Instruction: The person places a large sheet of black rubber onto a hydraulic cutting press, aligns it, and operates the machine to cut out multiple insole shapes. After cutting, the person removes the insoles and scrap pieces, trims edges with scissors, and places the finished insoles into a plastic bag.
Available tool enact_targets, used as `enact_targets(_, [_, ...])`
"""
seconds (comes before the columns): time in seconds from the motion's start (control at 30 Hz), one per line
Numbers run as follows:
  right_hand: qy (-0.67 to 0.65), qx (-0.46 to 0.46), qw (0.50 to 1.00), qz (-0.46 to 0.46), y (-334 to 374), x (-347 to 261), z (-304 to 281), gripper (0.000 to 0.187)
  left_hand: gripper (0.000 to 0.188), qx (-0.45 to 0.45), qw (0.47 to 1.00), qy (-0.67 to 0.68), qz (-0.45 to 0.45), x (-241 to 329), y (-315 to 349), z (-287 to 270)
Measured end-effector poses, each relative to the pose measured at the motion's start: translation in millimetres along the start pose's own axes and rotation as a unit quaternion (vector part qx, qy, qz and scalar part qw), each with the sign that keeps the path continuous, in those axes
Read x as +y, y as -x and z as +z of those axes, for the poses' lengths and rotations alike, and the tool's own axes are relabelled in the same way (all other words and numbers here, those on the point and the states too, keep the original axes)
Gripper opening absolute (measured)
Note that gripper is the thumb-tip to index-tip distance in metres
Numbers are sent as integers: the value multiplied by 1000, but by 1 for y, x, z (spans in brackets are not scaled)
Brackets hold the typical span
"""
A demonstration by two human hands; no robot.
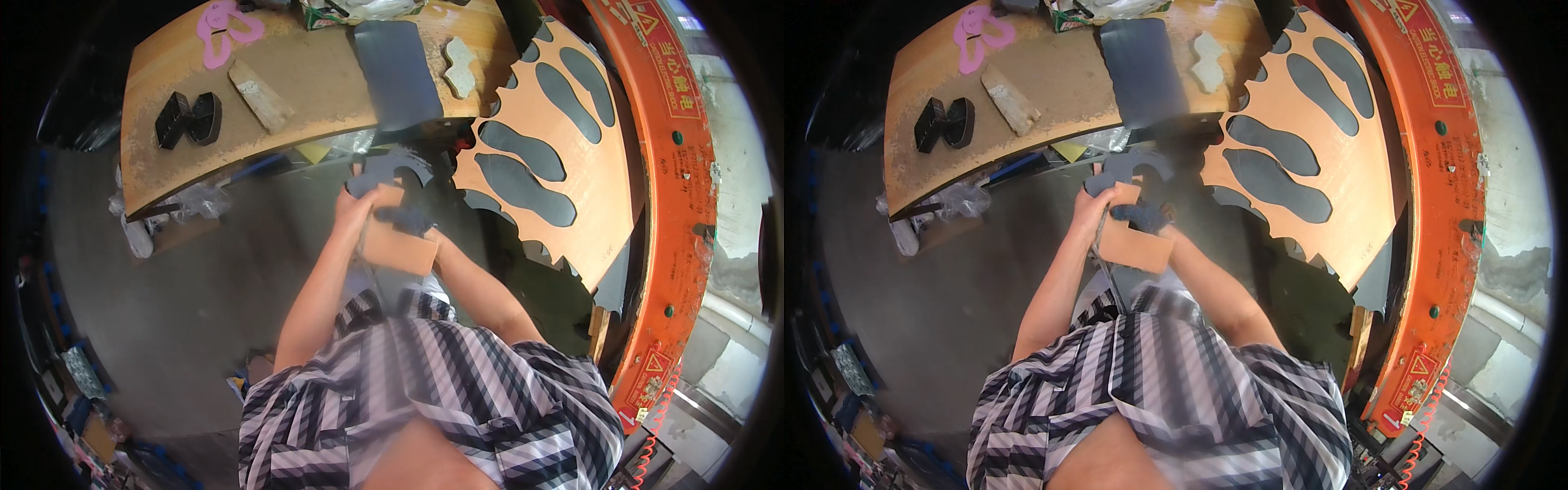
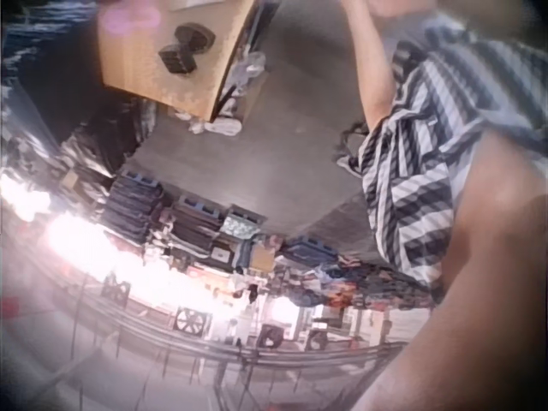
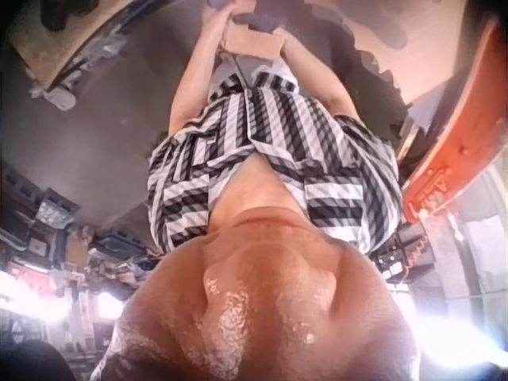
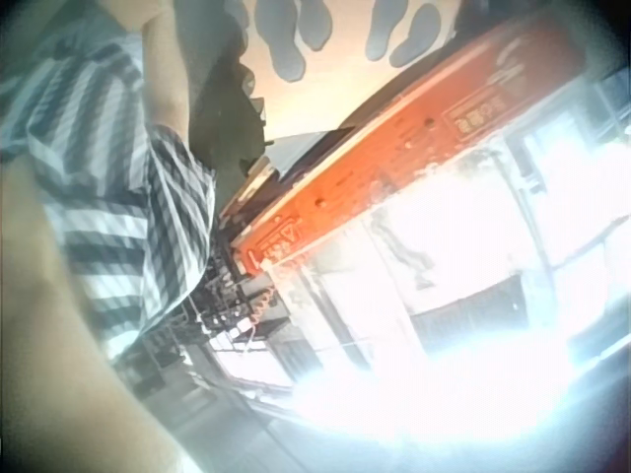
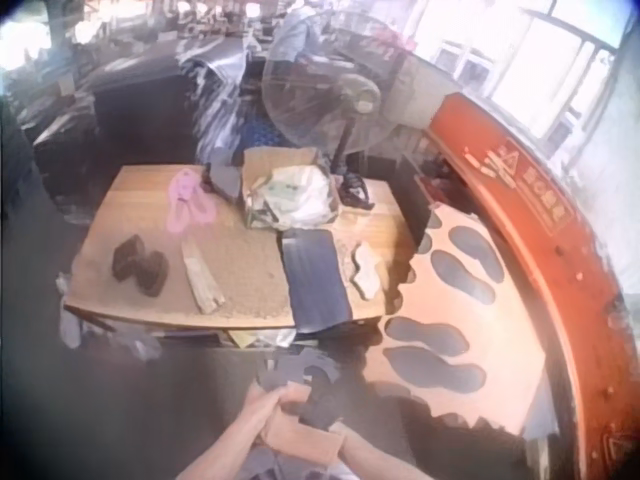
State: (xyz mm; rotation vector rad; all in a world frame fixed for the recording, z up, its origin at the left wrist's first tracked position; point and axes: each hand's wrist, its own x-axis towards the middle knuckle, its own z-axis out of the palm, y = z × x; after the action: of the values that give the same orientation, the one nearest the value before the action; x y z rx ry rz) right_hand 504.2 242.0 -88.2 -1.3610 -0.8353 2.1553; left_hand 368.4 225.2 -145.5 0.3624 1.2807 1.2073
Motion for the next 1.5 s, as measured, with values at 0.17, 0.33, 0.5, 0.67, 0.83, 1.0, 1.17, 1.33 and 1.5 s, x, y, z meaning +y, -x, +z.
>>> enact_targets(0.17, [-150,-4,973,175,-4,34,-58,29,57,-86,927,199,-306,-44,-19,-19])
enact_targets(0.33, [-653,-9,701,287,-1,55,-111,37,45,99,962,48,-249,-97,-57,-14])
enact_targets(0.5, [-967,102,-21,232,-5,63,-122,31,36,27,972,-4,-235,-157,-141,35])
enact_targets(0.67, [-969,143,-45,198,-26,81,-169,30,31,-7,980,-73,-187,-260,-283,99])
enact_targets(0.83, [-969,151,-34,193,-39,113,-236,28,28,-60,996,3,73,-370,-422,139])
enact_targets(1.0, [-973,160,-28,165,-29,132,-289,26,26,-17,996,-87,27,-393,-489,152])
enact_targets(1.17, [-974,168,-32,151,-13,138,-309,24,24,-9,995,-100,10,-372,-490,165])
enact_targets(1.33, [-972,162,-37,168,-4,127,-306,23,23,-1,991,-130,24,-334,-421,139])
enact_targets(1.5, [-966,158,-43,201,-1,113,-292,21,22,61,984,-155,-66,-307,-279,77])
